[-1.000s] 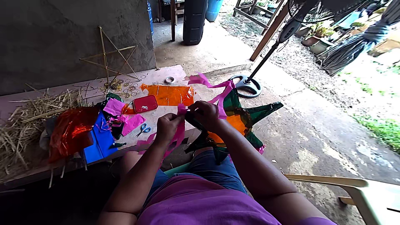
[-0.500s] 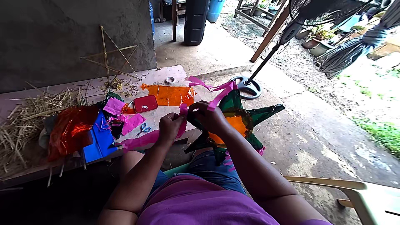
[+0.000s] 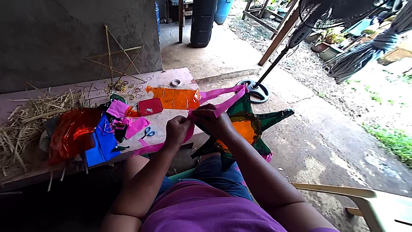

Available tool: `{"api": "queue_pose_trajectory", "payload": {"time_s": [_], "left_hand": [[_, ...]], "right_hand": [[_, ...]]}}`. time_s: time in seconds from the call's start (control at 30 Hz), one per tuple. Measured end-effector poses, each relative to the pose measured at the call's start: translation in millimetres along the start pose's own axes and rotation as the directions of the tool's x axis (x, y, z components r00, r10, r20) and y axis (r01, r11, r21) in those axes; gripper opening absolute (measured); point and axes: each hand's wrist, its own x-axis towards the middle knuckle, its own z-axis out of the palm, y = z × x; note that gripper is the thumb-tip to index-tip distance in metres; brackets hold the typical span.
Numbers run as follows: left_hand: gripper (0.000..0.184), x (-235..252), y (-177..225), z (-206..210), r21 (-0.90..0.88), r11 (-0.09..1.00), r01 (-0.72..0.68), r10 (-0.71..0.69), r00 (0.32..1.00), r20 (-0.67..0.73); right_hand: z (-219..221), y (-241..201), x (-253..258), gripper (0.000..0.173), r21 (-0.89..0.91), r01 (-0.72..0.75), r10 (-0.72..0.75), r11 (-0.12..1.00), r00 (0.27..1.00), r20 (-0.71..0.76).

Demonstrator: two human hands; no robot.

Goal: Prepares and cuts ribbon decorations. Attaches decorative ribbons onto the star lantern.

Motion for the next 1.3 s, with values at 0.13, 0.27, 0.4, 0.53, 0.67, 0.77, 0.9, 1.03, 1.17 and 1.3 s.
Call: {"api": "queue_pose_trajectory", "payload": {"time_s": [0.13,0.27,0.4,0.53,0.67,0.77,0.9,1.03,1.17,1.3], "left_hand": [[0.020,-3.8,2.4,-2.0,0.097,0.992,-0.080,0.078,0.997,0.020],[0.019,-6.7,0.1,-3.9,0.221,0.959,-0.176,0.173,0.984,0.030],[0.017,-6.7,-7.4,-6.4,0.248,0.940,-0.233,0.230,0.972,0.042],[0.016,-3.0,-11.2,-7.4,0.232,0.934,-0.272,0.267,0.962,0.051],[0.019,-1.1,-11.5,-8.7,0.232,0.932,-0.279,0.270,0.960,0.071],[0.020,0.7,-14.2,-9.5,0.232,0.936,-0.266,0.247,0.963,0.108],[0.014,1.6,-23.1,-13.0,0.270,0.939,-0.215,0.164,0.966,0.198],[0.017,3.0,-33.0,-19.6,0.312,0.943,-0.118,0.027,0.959,0.282],[0.023,7.2,-54.3,-32.4,0.383,0.919,-0.095,-0.069,0.917,0.394],[0.028,14.2,-89.8,-61.9,0.496,0.865,-0.081,-0.211,0.838,0.504]], "right_hand": [[-0.8,-2.3,-1.0,0.019,-0.037,-0.067,0.066,0.997,0.998,-0.020],[-3.7,-5.8,0.2,0.017,-0.049,-0.099,0.100,0.994,0.995,0.008],[-3.1,-6.2,1.2,0.017,-0.036,-0.081,0.082,0.996,0.996,0.019],[-4.7,-10.5,2.1,0.018,-0.060,-0.122,0.124,0.991,0.991,0.042],[-4.4,-8.0,3.0,0.018,-0.070,-0.094,0.099,0.993,0.993,0.072],[-3.6,-7.4,3.1,0.017,-0.060,-0.104,0.108,0.993,0.991,0.078],[-4.5,-10.4,5.6,0.016,-0.071,-0.130,0.136,0.989,0.986,0.100],[-4.0,-9.5,4.0,0.016,-0.113,-0.119,0.131,0.986,0.986,0.104],[-0.9,-10.7,3.1,0.018,-0.149,-0.148,0.163,0.978,0.983,0.088],[-4.4,-12.0,2.6,0.020,-0.169,-0.179,0.191,0.969,0.980,0.054]]}}
